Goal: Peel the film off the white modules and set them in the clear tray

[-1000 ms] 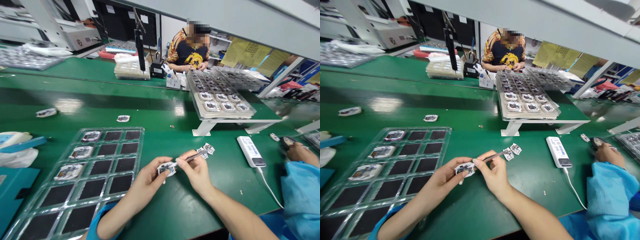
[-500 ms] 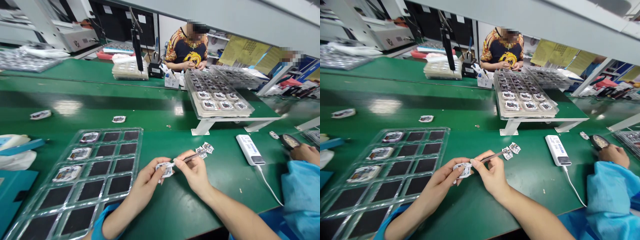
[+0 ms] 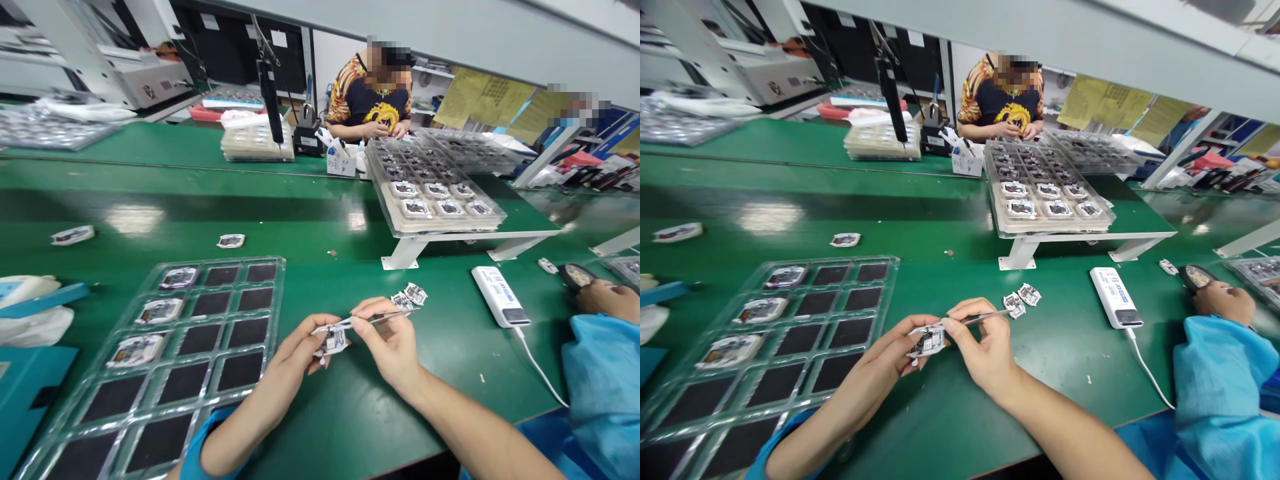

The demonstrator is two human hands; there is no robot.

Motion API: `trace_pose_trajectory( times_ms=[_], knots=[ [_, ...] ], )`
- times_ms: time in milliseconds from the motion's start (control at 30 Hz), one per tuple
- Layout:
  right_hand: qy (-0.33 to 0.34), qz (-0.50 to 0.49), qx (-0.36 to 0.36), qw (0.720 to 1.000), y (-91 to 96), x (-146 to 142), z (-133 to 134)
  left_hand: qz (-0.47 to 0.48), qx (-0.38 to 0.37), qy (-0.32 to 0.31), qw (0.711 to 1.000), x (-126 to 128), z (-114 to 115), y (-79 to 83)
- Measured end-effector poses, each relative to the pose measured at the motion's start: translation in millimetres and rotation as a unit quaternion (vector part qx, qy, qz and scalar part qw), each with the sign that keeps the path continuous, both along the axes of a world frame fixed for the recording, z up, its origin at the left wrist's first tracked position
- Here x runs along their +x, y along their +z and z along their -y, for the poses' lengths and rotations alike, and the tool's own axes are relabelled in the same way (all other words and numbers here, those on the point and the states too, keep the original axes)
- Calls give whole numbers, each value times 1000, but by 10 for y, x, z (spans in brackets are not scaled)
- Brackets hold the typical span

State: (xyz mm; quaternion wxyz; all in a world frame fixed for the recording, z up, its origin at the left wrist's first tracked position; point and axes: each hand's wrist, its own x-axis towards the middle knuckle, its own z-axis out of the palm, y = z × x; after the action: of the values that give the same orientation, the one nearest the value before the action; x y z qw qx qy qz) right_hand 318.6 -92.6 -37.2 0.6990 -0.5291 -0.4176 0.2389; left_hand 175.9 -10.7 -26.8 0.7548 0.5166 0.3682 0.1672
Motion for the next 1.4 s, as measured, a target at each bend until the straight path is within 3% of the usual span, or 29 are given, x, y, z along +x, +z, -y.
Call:
trace_pose_trajectory(
  times_ms=[233,567,700,900,1400],
  knots=[
    [29,7,-42,999,-16,-2,-1,40,-35,-3,999,-10,8,11],
    [43,-54,-108,992,-32,17,-32,13,9,-21,1000,-26,21,2],
    [9,-62,-110,992,-31,12,-40,10,53,-24,998,-26,23,-15],
    [10,-78,-119,990,-26,6,-47,-7,107,-49,993,-35,25,-35],
    [20,-112,-99,989,-42,15,-63,4,89,-43,995,-36,12,18]
  ],
)
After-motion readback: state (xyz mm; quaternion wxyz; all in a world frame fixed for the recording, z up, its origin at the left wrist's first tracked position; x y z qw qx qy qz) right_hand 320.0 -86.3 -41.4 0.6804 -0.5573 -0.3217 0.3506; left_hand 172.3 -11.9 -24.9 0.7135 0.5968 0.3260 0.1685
